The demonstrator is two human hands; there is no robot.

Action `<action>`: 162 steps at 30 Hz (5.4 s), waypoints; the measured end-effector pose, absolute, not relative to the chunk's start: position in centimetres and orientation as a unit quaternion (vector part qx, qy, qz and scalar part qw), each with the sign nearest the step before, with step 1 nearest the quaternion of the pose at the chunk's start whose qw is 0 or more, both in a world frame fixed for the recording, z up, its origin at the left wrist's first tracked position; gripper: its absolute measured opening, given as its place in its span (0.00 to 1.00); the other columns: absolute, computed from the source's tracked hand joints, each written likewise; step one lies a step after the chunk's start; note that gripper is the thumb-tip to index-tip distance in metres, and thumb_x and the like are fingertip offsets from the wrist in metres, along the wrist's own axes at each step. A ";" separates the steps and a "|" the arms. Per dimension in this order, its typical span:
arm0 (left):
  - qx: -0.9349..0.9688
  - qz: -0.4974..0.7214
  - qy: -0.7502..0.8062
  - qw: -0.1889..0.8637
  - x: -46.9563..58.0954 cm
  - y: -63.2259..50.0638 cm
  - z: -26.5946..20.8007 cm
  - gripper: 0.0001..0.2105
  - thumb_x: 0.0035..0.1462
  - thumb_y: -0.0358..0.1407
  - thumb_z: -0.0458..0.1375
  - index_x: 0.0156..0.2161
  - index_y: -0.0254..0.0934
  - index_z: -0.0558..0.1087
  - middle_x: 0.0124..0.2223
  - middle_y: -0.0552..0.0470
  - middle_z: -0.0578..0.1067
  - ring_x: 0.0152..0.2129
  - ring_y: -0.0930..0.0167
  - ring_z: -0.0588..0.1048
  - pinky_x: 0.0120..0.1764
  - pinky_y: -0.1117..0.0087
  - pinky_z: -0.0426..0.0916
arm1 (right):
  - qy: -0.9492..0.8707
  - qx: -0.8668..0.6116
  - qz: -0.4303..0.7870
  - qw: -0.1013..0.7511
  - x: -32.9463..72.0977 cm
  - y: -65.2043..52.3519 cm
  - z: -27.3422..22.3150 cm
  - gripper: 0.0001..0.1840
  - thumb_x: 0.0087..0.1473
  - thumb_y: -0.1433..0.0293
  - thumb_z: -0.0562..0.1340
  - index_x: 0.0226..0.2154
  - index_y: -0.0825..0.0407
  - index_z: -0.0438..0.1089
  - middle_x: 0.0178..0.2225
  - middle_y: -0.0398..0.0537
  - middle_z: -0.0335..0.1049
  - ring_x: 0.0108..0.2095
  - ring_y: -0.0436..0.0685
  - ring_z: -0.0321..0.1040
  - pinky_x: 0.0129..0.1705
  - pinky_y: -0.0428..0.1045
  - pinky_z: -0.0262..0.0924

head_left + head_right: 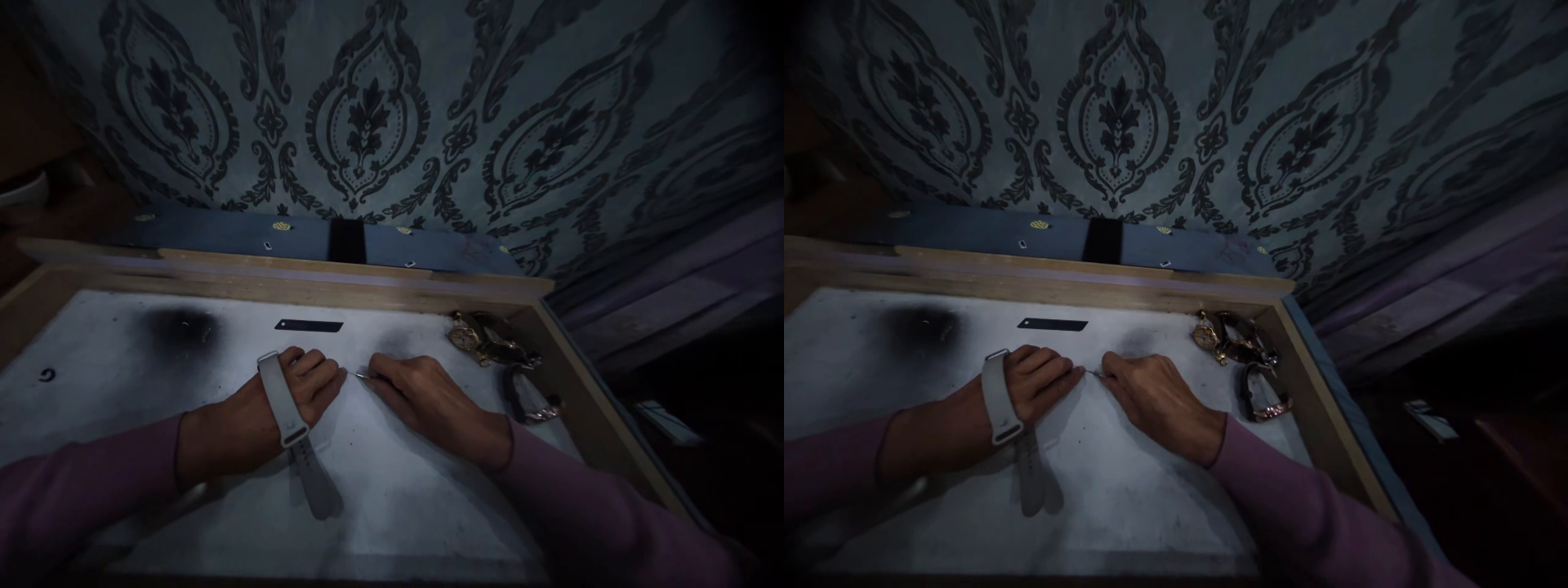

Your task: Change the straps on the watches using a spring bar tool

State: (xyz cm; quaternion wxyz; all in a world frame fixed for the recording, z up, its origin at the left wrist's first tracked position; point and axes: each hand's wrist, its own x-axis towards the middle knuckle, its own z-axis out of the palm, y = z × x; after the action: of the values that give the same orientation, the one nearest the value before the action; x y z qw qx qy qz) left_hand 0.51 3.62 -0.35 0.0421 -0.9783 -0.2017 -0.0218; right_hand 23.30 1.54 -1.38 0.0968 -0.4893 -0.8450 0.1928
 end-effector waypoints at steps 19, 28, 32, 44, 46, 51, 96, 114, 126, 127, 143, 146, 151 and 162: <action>-0.975 -0.036 -0.218 -0.005 0.6 3.9 0.2 0.13 0.61 0.24 0.47 0.49 0.32 0.68 0.46 0.41 0.71 0.37 0.63 0.69 0.36 0.63 0.63 | -0.850 -0.487 0.177 0.091 23.0 1.6 -1.3 0.11 0.64 0.71 0.52 0.29 0.52 0.61 0.23 0.44 0.69 0.22 0.50 0.63 0.26 0.46 0.46; -0.974 -0.057 -0.218 -0.004 0.2 4.4 -0.4 0.18 0.63 0.25 0.49 0.57 0.35 0.64 0.46 0.43 0.70 0.39 0.64 0.69 0.36 0.65 0.62 | -0.870 -0.463 0.146 0.090 23.0 1.6 -1.5 0.11 0.65 0.71 0.50 0.30 0.52 0.60 0.23 0.44 0.68 0.21 0.50 0.61 0.26 0.46 0.45; -0.974 -0.057 -0.219 -0.023 0.2 4.5 0.0 0.13 0.63 0.26 0.50 0.52 0.36 0.67 0.45 0.45 0.70 0.37 0.65 0.68 0.34 0.67 0.60 | -0.878 -0.458 0.104 0.093 22.8 1.4 -1.8 0.11 0.65 0.71 0.50 0.31 0.53 0.61 0.22 0.44 0.69 0.21 0.50 0.62 0.25 0.46 0.43; -0.955 -0.074 -0.262 -0.119 0.3 4.6 0.0 0.14 0.62 0.25 0.46 0.47 0.38 0.70 0.43 0.48 0.71 0.35 0.67 0.68 0.35 0.68 0.61 | -0.871 -0.475 0.085 0.092 22.4 1.2 -2.0 0.12 0.67 0.70 0.50 0.32 0.54 0.63 0.24 0.47 0.73 0.21 0.50 0.64 0.24 0.46 0.42; -0.951 -0.074 -0.266 -0.136 0.4 4.5 0.4 0.14 0.61 0.25 0.47 0.47 0.37 0.70 0.43 0.47 0.71 0.35 0.67 0.69 0.35 0.68 0.62 | -0.870 -0.478 0.086 0.088 22.5 1.3 -2.0 0.12 0.67 0.70 0.50 0.33 0.55 0.64 0.24 0.47 0.74 0.21 0.50 0.64 0.24 0.46 0.43; -0.939 -0.081 -0.273 -0.192 0.5 4.6 1.4 0.15 0.61 0.23 0.45 0.47 0.34 0.70 0.40 0.46 0.72 0.34 0.67 0.69 0.34 0.66 0.64 | -0.865 -0.487 0.091 0.073 22.5 1.3 -2.0 0.13 0.67 0.68 0.50 0.34 0.55 0.65 0.23 0.47 0.74 0.20 0.50 0.65 0.24 0.47 0.43; -0.893 -0.152 -0.296 -0.302 0.5 5.7 -0.7 0.08 0.63 0.29 0.52 0.33 0.37 0.71 0.33 0.54 0.72 0.33 0.71 0.69 0.39 0.67 0.60 | -0.868 -0.438 0.160 0.173 22.0 0.8 -2.2 0.12 0.67 0.69 0.49 0.34 0.54 0.63 0.24 0.47 0.72 0.22 0.52 0.68 0.26 0.45 0.54; -0.866 -0.146 -0.313 -0.363 0.3 5.5 -0.6 0.07 0.63 0.30 0.51 0.34 0.37 0.70 0.34 0.54 0.71 0.33 0.71 0.69 0.39 0.68 0.63 | -0.828 -0.444 0.264 0.216 21.9 0.6 -2.0 0.12 0.65 0.69 0.50 0.34 0.54 0.65 0.23 0.44 0.70 0.21 0.50 0.65 0.24 0.45 0.55; -0.848 -0.145 -0.339 -0.380 0.2 5.3 0.2 0.07 0.63 0.32 0.52 0.39 0.37 0.72 0.37 0.53 0.75 0.34 0.71 0.71 0.38 0.69 0.64 | -0.810 -0.457 0.293 0.223 22.0 0.8 -1.7 0.10 0.64 0.70 0.51 0.33 0.53 0.64 0.24 0.44 0.70 0.23 0.51 0.66 0.26 0.45 0.56; -0.849 -0.147 -0.339 -0.378 0.2 5.3 0.2 0.07 0.63 0.32 0.51 0.38 0.37 0.72 0.36 0.53 0.74 0.33 0.71 0.71 0.38 0.69 0.63 | -0.812 -0.455 0.290 0.223 22.0 0.8 -1.7 0.10 0.64 0.69 0.51 0.33 0.53 0.65 0.24 0.44 0.70 0.23 0.51 0.66 0.26 0.45 0.56; -0.851 -0.159 -0.337 -0.371 0.2 4.9 0.4 0.06 0.63 0.32 0.51 0.39 0.37 0.71 0.36 0.53 0.73 0.32 0.71 0.71 0.35 0.70 0.65 | -0.795 -0.446 0.329 0.248 21.7 0.7 -1.3 0.10 0.64 0.69 0.51 0.31 0.52 0.64 0.23 0.41 0.65 0.22 0.50 0.61 0.25 0.45 0.53; -0.860 -0.183 -0.329 -0.344 -0.2 4.6 0.9 0.07 0.64 0.33 0.51 0.45 0.37 0.68 0.41 0.50 0.73 0.37 0.70 0.72 0.39 0.69 0.66 | -0.777 -0.458 0.345 0.260 21.9 0.8 -1.2 0.11 0.63 0.69 0.52 0.30 0.52 0.63 0.23 0.41 0.63 0.23 0.49 0.59 0.26 0.45 0.52; -0.901 -0.184 -0.274 -0.282 -1.5 4.1 1.4 0.07 0.65 0.30 0.49 0.46 0.37 0.66 0.43 0.49 0.72 0.41 0.68 0.70 0.43 0.67 0.66 | -0.730 -0.469 0.400 0.297 22.0 0.9 -1.2 0.13 0.63 0.64 0.54 0.28 0.53 0.63 0.21 0.38 0.56 0.22 0.48 0.53 0.24 0.44 0.48; -0.939 -0.133 -0.299 -0.108 -5.4 2.2 0.5 0.08 0.62 0.36 0.57 0.43 0.35 0.67 0.43 0.46 0.72 0.38 0.64 0.70 0.40 0.63 0.67 | -0.627 -0.477 0.473 0.394 20.8 -0.2 0.6 0.16 0.58 0.57 0.59 0.29 0.53 0.64 0.19 0.38 0.58 0.21 0.47 0.52 0.22 0.44 0.47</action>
State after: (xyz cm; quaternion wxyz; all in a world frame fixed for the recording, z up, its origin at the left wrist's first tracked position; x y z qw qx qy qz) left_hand -5.36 2.16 0.50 -0.1084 -0.9385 -0.2995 -0.1331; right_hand 20.78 -0.23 0.59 0.3939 -0.4774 -0.6273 0.4727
